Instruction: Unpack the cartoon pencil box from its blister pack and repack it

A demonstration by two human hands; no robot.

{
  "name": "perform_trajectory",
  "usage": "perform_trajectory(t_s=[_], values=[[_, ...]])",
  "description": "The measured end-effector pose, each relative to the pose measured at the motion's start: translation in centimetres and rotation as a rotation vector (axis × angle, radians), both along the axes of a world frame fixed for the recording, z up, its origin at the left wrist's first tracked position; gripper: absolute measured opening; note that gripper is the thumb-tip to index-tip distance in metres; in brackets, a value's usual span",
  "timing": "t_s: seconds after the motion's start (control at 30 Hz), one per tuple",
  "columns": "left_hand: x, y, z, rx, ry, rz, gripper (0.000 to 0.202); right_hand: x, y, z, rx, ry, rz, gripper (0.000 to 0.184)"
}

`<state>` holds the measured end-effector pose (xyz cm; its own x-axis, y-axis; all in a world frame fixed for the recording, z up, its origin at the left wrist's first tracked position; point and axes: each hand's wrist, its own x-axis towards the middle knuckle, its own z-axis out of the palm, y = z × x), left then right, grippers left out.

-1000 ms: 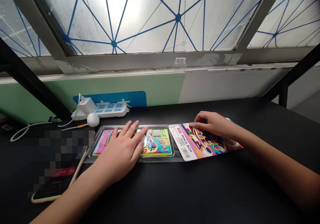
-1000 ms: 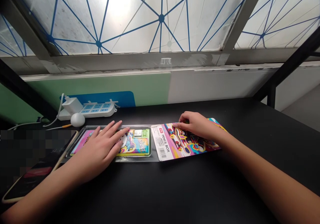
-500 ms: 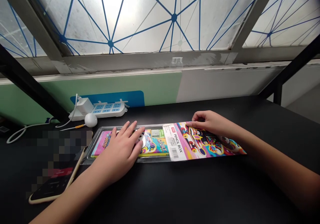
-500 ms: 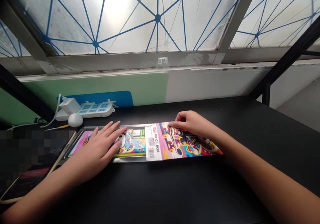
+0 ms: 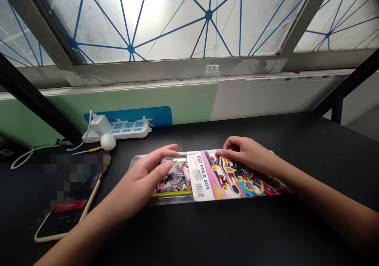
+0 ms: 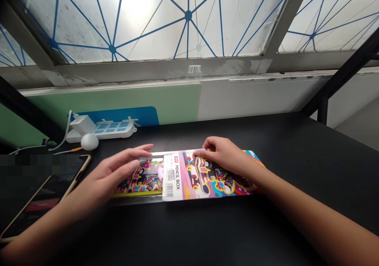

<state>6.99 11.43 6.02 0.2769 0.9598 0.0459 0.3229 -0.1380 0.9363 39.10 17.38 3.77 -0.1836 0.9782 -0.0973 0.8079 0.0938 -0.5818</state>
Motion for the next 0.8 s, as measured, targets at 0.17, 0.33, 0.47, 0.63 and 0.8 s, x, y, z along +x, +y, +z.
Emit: perform_trajectory(t_s=[0.17, 0.33, 0.47, 0.63, 0.8], values=[[-1.2, 1.8, -0.1, 0.122, -0.044, 0.223, 0.031, 2.2, 1.6, 0.6, -0.02, -0.047, 0.019, 0.045], [-0.5, 1.5, -1.3, 0.077, -0.046, 0.266, 0.035, 3.7, 2.2, 0.9, -0.093, 0.009, 0.133, 0.042], [0.2, 1.2, -1.9, -0.013, -0.33, 0.338, 0.041, 3.3, 1.9, 0.8, -0.019, 0.015, 0.173, 0.05], [0.4, 1.4, -2.4, -0.009, -0.615, 0.347, 0.04, 1.2, 1.5, 0.7, 0.002, 0.037, 0.188, 0.059], [0.5, 1.4, -2.2, -0.041, -0.735, 0.391, 0.036, -2.9, 2.3, 1.7, -0.022, -0.067, 0.265, 0.066]])
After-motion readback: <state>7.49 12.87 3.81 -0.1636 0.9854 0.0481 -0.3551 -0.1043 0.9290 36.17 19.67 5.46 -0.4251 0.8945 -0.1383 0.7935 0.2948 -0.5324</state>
